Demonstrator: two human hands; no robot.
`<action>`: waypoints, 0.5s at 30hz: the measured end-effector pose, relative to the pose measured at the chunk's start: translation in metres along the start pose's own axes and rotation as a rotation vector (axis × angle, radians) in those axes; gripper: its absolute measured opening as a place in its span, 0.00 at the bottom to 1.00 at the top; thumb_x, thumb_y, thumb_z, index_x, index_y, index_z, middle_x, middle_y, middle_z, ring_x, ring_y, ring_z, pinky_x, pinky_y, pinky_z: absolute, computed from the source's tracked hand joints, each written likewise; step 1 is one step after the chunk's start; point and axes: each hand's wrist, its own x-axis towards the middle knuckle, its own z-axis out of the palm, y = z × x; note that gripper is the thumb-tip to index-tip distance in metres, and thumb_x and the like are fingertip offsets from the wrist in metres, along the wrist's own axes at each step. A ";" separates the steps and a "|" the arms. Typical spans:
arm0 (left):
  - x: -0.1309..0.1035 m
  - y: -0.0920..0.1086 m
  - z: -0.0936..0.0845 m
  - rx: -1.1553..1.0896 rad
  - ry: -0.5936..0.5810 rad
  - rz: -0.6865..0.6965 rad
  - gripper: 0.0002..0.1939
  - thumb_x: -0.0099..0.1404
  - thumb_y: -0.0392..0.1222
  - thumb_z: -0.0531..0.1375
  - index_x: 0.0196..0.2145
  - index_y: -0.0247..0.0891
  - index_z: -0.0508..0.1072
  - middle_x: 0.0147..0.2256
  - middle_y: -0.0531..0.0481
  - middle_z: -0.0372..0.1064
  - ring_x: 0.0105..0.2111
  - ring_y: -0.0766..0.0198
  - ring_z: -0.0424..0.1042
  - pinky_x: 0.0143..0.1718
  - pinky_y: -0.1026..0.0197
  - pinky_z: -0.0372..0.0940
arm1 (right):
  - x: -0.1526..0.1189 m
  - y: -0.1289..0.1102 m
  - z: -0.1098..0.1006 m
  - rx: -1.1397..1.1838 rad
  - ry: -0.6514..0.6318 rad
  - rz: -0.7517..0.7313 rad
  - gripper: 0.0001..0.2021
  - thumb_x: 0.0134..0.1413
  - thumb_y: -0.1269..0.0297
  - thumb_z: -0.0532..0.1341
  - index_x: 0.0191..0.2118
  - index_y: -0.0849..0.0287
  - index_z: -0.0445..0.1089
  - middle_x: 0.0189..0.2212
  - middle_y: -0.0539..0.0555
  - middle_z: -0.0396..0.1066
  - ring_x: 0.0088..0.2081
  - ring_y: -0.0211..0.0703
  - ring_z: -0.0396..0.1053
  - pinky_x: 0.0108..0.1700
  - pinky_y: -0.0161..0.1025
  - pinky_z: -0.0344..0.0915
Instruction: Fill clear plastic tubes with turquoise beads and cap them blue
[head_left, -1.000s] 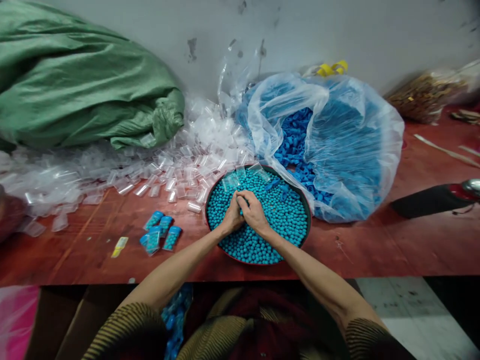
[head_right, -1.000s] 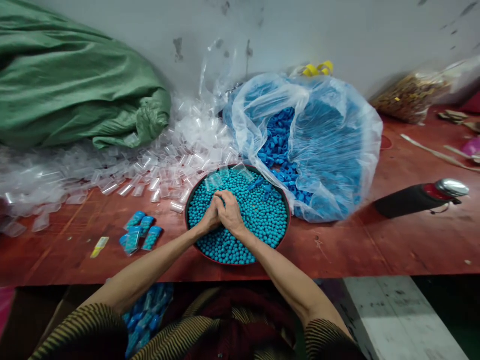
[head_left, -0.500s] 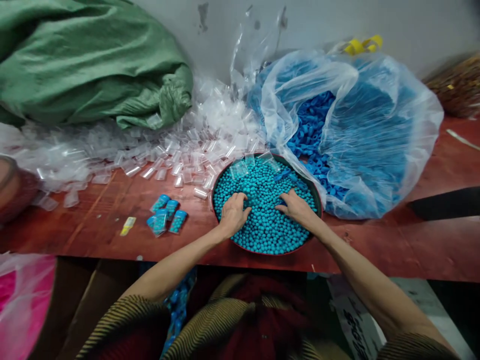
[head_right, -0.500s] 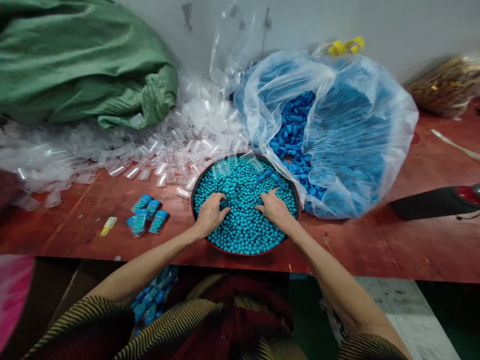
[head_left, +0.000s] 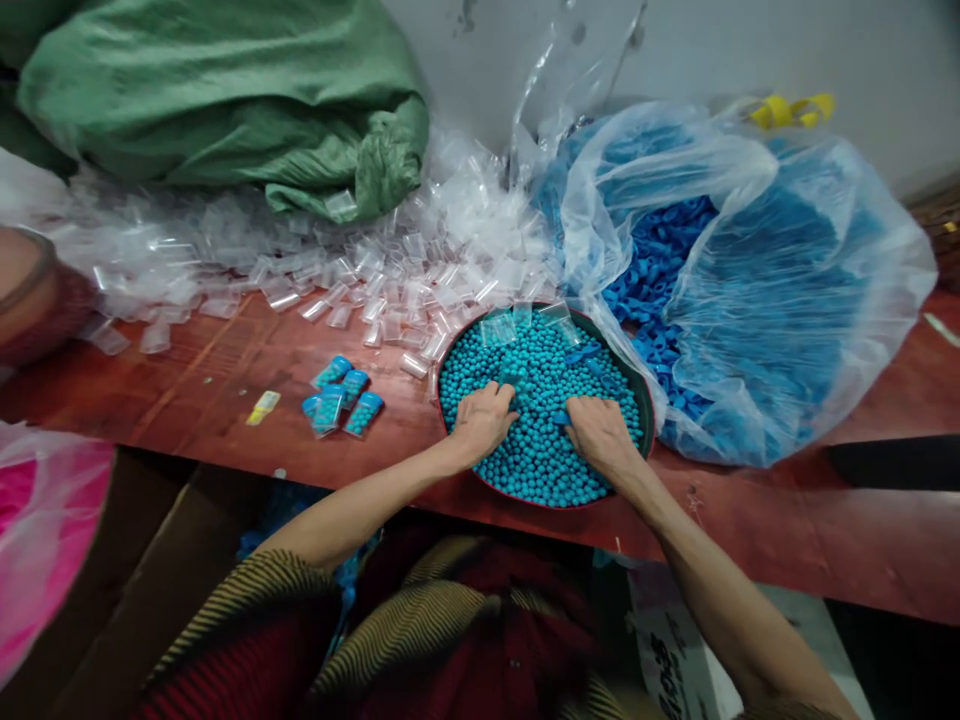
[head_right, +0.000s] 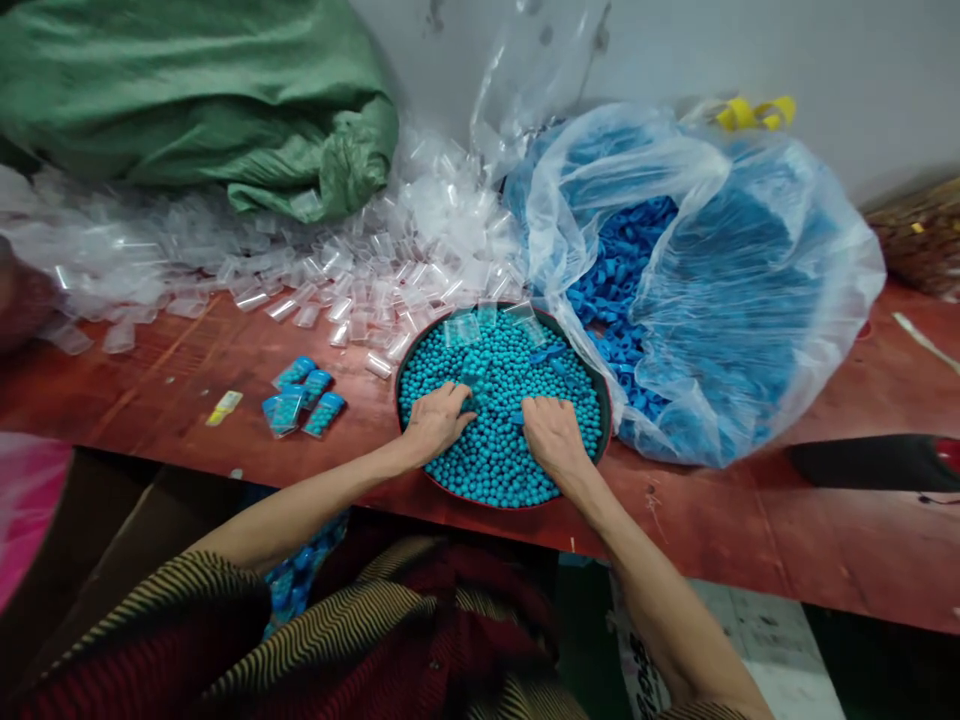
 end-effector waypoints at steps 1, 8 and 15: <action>0.000 0.001 0.001 0.000 -0.003 -0.001 0.11 0.60 0.42 0.59 0.42 0.42 0.68 0.39 0.47 0.65 0.41 0.57 0.67 0.45 0.58 0.62 | 0.002 -0.004 0.000 0.023 -0.008 0.016 0.06 0.58 0.68 0.52 0.36 0.61 0.66 0.32 0.60 0.71 0.36 0.49 0.67 0.36 0.41 0.54; 0.003 -0.006 -0.002 -0.212 0.045 0.039 0.07 0.60 0.38 0.56 0.39 0.41 0.69 0.37 0.49 0.67 0.40 0.59 0.68 0.46 0.57 0.62 | 0.012 -0.021 0.017 0.486 0.212 0.066 0.14 0.61 0.63 0.50 0.49 0.58 0.65 0.43 0.59 0.73 0.43 0.47 0.71 0.42 0.40 0.63; 0.010 -0.018 -0.011 -0.795 -0.131 -0.120 0.06 0.59 0.40 0.56 0.34 0.37 0.63 0.24 0.57 0.62 0.22 0.70 0.65 0.24 0.67 0.61 | 0.009 -0.020 0.026 1.013 0.263 0.067 0.17 0.58 0.60 0.50 0.48 0.56 0.70 0.42 0.55 0.74 0.43 0.46 0.70 0.48 0.45 0.66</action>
